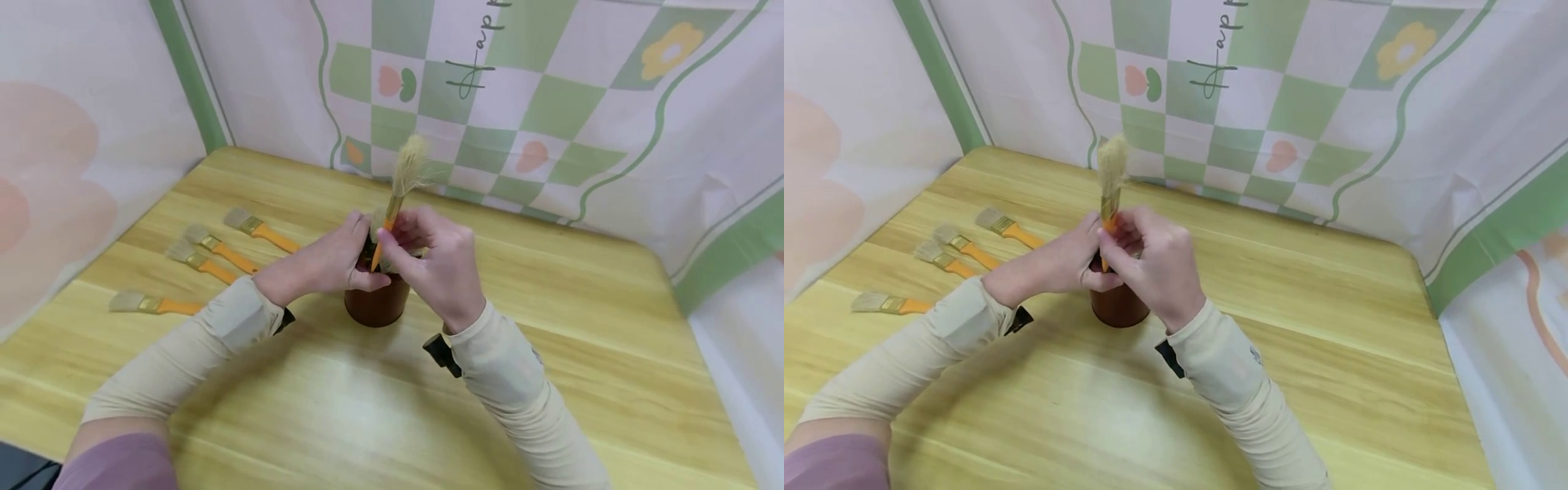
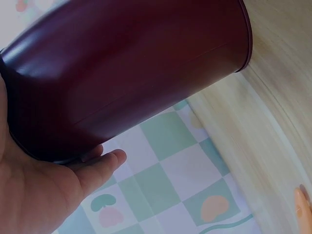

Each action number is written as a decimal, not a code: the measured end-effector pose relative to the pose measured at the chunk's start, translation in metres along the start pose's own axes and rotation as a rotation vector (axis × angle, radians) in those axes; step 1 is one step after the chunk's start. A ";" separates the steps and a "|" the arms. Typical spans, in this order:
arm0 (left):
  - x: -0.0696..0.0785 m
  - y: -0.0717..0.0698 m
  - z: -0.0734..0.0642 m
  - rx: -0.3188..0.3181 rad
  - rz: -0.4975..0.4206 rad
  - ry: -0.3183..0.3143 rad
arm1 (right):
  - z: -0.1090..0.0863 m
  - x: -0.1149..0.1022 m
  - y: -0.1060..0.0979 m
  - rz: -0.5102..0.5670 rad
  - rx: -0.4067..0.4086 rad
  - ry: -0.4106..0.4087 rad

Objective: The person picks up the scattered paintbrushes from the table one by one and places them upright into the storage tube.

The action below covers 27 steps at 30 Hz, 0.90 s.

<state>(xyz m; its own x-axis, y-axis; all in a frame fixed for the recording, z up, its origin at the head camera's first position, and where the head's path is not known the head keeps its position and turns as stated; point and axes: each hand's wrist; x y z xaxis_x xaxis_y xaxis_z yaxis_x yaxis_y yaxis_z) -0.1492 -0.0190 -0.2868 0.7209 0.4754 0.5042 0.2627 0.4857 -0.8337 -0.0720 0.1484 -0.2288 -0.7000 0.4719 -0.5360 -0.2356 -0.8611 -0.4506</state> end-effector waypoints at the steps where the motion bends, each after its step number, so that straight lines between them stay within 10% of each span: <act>1: 0.000 0.000 0.000 -0.001 0.000 -0.001 | 0.000 0.000 0.001 -0.012 -0.006 -0.002; 27: 0.001 0.001 0.000 -0.019 -0.013 -0.026 | -0.002 0.002 0.012 -0.189 -0.045 -0.028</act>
<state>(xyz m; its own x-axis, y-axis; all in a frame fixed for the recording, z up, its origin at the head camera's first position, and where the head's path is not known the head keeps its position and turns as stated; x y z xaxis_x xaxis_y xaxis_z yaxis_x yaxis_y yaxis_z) -0.1483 -0.0187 -0.2873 0.7007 0.4880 0.5204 0.2843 0.4781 -0.8310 -0.0743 0.1396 -0.2365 -0.6648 0.6184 -0.4190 -0.3343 -0.7479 -0.5735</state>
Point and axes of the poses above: each hand's wrist, its own z-axis towards the middle knuckle, its own y-axis out of the palm, x = y × z
